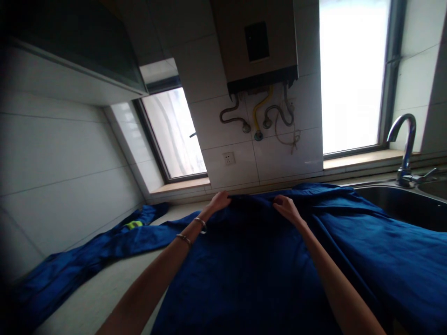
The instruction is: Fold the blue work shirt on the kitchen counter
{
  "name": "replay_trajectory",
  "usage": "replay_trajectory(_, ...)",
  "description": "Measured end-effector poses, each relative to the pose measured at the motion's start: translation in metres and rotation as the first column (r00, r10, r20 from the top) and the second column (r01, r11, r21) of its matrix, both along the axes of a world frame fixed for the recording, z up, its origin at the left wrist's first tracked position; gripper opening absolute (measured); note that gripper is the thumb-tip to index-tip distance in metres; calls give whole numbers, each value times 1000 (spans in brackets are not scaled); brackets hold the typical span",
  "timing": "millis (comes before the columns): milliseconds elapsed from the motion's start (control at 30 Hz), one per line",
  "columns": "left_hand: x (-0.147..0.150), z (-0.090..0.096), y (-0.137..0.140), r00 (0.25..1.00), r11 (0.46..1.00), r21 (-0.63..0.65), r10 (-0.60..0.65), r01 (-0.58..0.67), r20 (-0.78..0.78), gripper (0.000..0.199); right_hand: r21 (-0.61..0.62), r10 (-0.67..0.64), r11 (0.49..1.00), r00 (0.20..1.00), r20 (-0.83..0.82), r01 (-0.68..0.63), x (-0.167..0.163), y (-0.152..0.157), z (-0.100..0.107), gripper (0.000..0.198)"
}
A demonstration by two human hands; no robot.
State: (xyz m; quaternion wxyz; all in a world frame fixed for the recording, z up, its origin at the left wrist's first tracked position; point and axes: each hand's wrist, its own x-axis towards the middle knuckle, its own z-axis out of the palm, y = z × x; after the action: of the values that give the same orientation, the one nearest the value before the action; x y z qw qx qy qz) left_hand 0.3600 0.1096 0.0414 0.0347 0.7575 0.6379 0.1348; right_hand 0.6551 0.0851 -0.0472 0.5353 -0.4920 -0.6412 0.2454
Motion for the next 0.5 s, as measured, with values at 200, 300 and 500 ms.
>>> replay_trajectory(200,11,1,-1,991,988,-122,-84,96,103,24,269,71,952,958,276,-148,-78,-49,30,19)
replay_trajectory(300,5,-3,-9,927,942,-259,-109,211,359,22,164,231,939,908,349,-302,-113,-48,21,19)
replay_trajectory(500,-20,-3,-21,736,720,-511,0,470,677,39,90,381,899,868,318,-428,-137,-31,-7,26)
